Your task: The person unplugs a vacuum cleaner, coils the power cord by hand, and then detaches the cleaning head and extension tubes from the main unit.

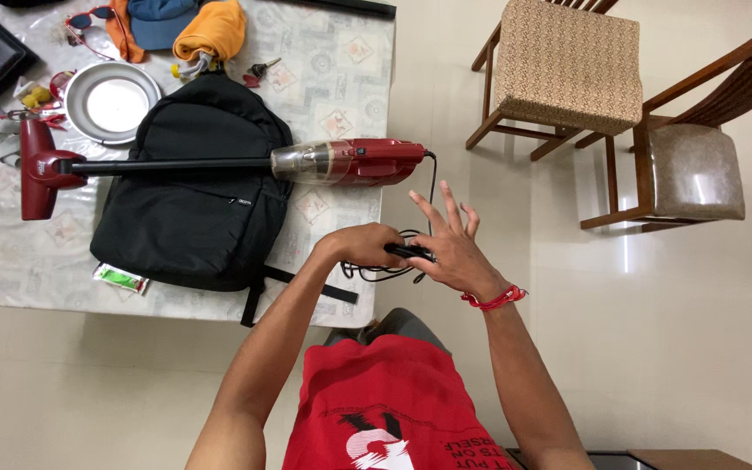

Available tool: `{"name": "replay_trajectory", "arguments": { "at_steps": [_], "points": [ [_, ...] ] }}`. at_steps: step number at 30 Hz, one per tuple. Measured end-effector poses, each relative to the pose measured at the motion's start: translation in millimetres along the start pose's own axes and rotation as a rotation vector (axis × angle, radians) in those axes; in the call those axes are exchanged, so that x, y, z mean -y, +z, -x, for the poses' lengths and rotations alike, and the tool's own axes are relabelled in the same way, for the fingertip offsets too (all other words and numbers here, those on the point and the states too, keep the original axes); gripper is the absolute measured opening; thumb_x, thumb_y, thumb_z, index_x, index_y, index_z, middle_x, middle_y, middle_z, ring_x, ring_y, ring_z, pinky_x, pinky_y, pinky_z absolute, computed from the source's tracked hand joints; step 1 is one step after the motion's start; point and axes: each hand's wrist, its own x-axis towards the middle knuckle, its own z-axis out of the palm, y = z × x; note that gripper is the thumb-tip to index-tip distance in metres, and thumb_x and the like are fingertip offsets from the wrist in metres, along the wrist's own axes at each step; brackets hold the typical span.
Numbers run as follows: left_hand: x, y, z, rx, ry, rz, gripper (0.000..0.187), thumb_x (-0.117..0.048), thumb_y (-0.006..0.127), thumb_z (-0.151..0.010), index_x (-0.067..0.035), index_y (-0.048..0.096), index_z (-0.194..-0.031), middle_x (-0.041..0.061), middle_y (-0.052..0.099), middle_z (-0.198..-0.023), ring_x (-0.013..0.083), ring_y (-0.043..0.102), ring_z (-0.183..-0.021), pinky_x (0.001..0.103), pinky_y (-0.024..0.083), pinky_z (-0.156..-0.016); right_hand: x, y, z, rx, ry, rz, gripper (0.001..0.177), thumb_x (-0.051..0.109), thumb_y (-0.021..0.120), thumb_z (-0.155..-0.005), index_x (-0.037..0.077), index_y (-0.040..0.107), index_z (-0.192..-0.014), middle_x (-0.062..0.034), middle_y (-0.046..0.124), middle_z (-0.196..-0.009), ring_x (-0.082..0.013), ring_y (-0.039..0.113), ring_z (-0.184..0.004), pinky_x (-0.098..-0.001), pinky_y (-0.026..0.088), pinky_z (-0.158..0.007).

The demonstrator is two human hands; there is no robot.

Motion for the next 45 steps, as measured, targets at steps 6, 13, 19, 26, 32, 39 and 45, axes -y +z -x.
{"name": "replay_trajectory", "arguments": {
  "at_steps": [6, 13, 19, 26, 32, 39, 45],
  "points": [
    [-8, -10, -12, -0.435, 0.165, -0.05, 0.037, -0.038, 0.08, -0.08, -0.016, 0.079, -0.11, 0.004, 0.07, -0.121, 0.0224, 0.055, -0.129, 0.057, 0.024, -0.12, -37, -1, -9, 0.081, 0.016, -0.029, 0.032, 0.035, 0.064, -0.096, 0.005, 0.069, -0.086, -0.0062, 0.02, -0.17, -0.0353, -0.001, -0.158, -0.0624, 0.007, -0.119],
    [-13, -12, -66, -1.019, 0.154, -0.08, 0.053, -0.035, 0.078, -0.092, -0.015, 0.061, -0.138, 0.011, 0.056, -0.144, 0.0327, 0.046, -0.138, 0.059, 0.021, -0.114, -143, -4, 1, -0.005, 0.145, -0.281, 0.043, 0.039, 0.05, -0.104, 0.002, 0.072, -0.101, -0.0079, 0.019, -0.171, -0.0355, -0.002, -0.16, -0.0564, 0.004, -0.122],
    [-8, 19, -113, -1.171, 0.138, 1.099, 0.038, -0.03, 0.063, -0.103, -0.009, 0.065, -0.134, 0.011, 0.065, -0.134, 0.0176, 0.06, -0.117, 0.033, 0.05, -0.1, -261, -34, 9, -0.126, 0.257, -0.499, 0.038, 0.042, 0.053, -0.105, 0.013, 0.061, -0.129, -0.004, 0.009, -0.176, -0.0371, 0.009, -0.16, -0.0525, 0.012, -0.127],
    [-5, 38, -136, -1.385, -0.216, 0.245, 0.045, -0.025, 0.071, -0.097, -0.009, 0.06, -0.137, 0.013, 0.058, -0.142, 0.0295, 0.056, -0.132, 0.042, 0.046, -0.111, -331, -89, -26, -0.128, 0.095, -0.284, 0.041, 0.04, 0.049, -0.106, 0.008, 0.072, -0.118, -0.0118, 0.011, -0.173, -0.0408, -0.003, -0.159, -0.0581, 0.002, -0.124],
    [-1, 9, -150, -1.281, -0.425, -0.233, 0.099, -0.044, 0.093, -0.067, -0.021, 0.046, -0.15, 0.018, 0.037, -0.158, 0.0396, 0.026, -0.149, 0.062, 0.022, -0.119, -350, -80, -81, -0.186, -0.026, -0.161, 0.041, 0.041, 0.051, -0.11, 0.004, 0.066, -0.1, -0.0124, 0.014, -0.174, -0.0433, -0.001, -0.161, -0.0637, 0.003, -0.127],
    [46, -27, -175, -0.96, -0.539, -0.424, 0.142, -0.05, 0.102, -0.026, -0.037, 0.038, -0.152, 0.007, 0.037, -0.16, 0.032, 0.023, -0.152, 0.064, 0.008, -0.122, -361, -68, -163, -0.074, -0.062, -0.194, 0.039, 0.043, 0.051, -0.105, 0.01, 0.07, -0.1, -0.0106, 0.016, -0.171, -0.0422, -0.002, -0.159, -0.0687, 0.004, -0.121],
    [93, -53, -189, -0.829, -0.543, -0.494, 0.105, -0.049, 0.1, -0.046, -0.023, 0.059, -0.139, 0.006, 0.065, -0.133, 0.0271, 0.053, -0.136, 0.065, 0.007, -0.13, -366, -68, -245, 0.054, -0.079, -0.219, 0.039, 0.043, 0.051, -0.106, 0.011, 0.071, -0.094, -0.0065, 0.021, -0.171, -0.0391, -0.001, -0.159, -0.0671, 0.007, -0.12]
  ]
}}
